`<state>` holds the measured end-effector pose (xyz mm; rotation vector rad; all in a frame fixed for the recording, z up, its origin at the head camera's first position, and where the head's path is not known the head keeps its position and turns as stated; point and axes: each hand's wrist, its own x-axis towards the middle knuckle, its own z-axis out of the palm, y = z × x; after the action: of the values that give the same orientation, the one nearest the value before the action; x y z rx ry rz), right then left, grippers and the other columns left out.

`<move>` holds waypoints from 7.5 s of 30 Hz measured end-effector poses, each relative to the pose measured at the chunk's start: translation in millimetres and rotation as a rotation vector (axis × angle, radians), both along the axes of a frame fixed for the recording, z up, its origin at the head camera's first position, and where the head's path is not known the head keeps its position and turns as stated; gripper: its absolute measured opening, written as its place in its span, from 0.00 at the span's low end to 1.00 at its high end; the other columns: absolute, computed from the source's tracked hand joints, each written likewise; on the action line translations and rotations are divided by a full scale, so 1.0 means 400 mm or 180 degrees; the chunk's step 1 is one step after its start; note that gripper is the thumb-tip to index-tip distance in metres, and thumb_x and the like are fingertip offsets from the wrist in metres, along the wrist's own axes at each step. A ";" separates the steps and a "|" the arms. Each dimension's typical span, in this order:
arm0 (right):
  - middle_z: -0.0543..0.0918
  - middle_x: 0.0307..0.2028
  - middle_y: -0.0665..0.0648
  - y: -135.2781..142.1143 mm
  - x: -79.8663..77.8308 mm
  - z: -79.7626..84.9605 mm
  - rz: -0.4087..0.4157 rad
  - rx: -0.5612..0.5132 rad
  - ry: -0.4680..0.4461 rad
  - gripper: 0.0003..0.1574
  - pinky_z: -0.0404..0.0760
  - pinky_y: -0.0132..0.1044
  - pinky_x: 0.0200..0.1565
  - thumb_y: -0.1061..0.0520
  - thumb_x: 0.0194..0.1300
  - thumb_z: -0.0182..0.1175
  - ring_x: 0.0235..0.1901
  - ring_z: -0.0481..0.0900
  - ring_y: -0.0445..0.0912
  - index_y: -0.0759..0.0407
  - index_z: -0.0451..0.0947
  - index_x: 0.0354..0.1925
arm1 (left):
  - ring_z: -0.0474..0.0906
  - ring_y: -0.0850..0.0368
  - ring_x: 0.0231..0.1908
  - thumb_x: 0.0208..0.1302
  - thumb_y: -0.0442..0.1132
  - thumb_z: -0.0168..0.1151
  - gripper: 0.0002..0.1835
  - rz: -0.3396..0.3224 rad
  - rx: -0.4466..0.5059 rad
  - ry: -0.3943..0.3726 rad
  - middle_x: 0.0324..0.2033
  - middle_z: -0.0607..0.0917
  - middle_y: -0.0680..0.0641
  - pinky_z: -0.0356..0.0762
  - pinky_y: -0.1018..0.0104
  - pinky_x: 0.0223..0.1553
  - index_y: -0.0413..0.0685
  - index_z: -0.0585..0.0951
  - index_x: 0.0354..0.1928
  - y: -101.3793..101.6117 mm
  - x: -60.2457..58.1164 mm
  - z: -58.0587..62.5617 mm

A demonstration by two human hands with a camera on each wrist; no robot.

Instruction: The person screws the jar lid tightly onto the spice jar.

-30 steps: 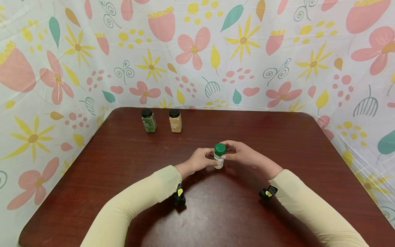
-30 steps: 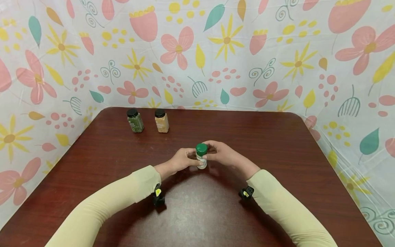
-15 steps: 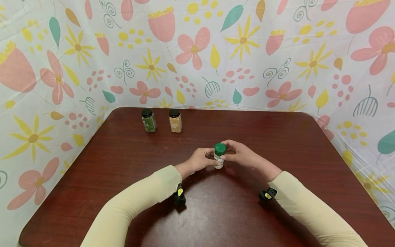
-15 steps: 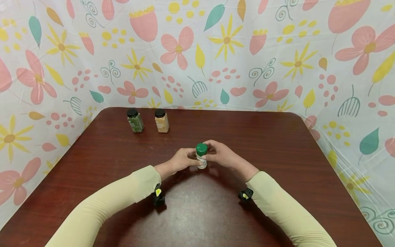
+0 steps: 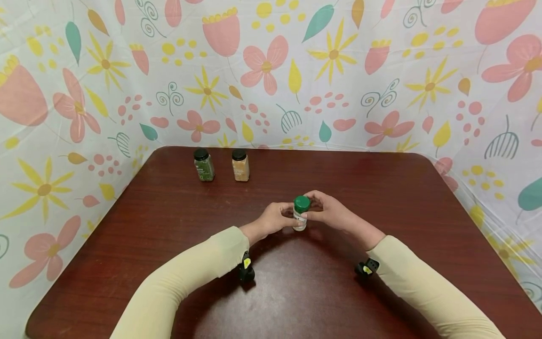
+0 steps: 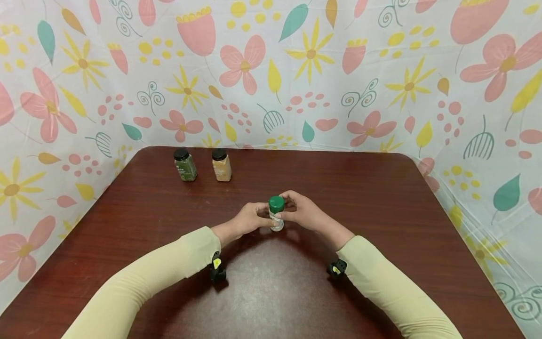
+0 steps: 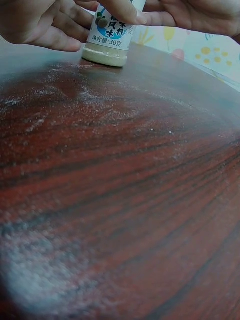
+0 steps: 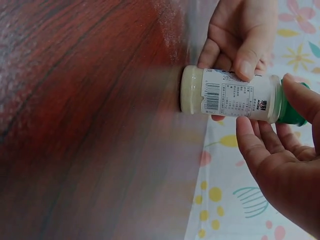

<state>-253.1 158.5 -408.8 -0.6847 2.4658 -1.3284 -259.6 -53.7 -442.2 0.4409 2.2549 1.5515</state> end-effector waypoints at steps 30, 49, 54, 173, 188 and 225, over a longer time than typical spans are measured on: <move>0.75 0.65 0.68 0.022 -0.050 0.053 0.0567 -0.0056 -0.0870 0.32 0.79 0.53 0.63 0.58 0.72 0.63 0.64 0.75 0.57 0.65 0.68 0.69 | 0.83 0.49 0.58 0.63 0.39 0.74 0.25 0.0018 -0.0011 -0.0053 0.56 0.88 0.42 0.82 0.59 0.58 0.47 0.83 0.62 0.000 0.003 -0.001; 0.81 0.57 0.67 0.009 -0.031 0.025 0.0263 -0.0038 -0.0440 0.27 0.83 0.48 0.58 0.59 0.71 0.65 0.61 0.79 0.59 0.67 0.71 0.64 | 0.84 0.50 0.57 0.63 0.39 0.74 0.25 0.0012 -0.0037 -0.0051 0.55 0.88 0.42 0.83 0.61 0.57 0.47 0.83 0.62 0.002 0.000 -0.002; 0.82 0.56 0.67 0.003 -0.022 0.020 0.0155 -0.0065 -0.0376 0.26 0.83 0.49 0.57 0.60 0.71 0.64 0.59 0.80 0.59 0.66 0.71 0.63 | 0.84 0.50 0.57 0.63 0.39 0.74 0.24 0.0016 -0.0028 -0.0030 0.54 0.89 0.42 0.83 0.61 0.56 0.47 0.83 0.62 0.002 0.001 -0.002; 0.73 0.67 0.67 0.029 -0.054 0.053 0.0709 0.0008 -0.0926 0.35 0.77 0.55 0.65 0.58 0.74 0.61 0.66 0.72 0.59 0.63 0.63 0.73 | 0.85 0.51 0.56 0.63 0.39 0.74 0.25 0.0016 -0.0015 -0.0049 0.54 0.89 0.42 0.82 0.60 0.57 0.47 0.83 0.62 0.003 0.001 -0.003; 0.78 0.60 0.65 0.018 -0.050 0.040 0.0553 -0.0044 -0.0769 0.28 0.81 0.48 0.59 0.60 0.73 0.61 0.60 0.76 0.53 0.66 0.69 0.67 | 0.85 0.49 0.56 0.63 0.38 0.73 0.24 0.0009 -0.0025 0.0003 0.54 0.88 0.41 0.83 0.60 0.56 0.45 0.83 0.62 0.001 0.007 0.002; 0.81 0.56 0.67 -0.013 0.008 -0.005 -0.0098 -0.0056 0.0001 0.24 0.79 0.55 0.62 0.58 0.74 0.62 0.58 0.80 0.58 0.67 0.70 0.62 | 0.85 0.51 0.54 0.63 0.38 0.73 0.24 -0.0025 -0.0033 0.0023 0.54 0.89 0.41 0.83 0.62 0.55 0.46 0.83 0.61 0.001 0.004 0.000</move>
<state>-249.8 153.2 -410.7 -0.6534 2.4774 -1.3625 -258.0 -53.4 -442.2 0.4528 2.2629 1.5360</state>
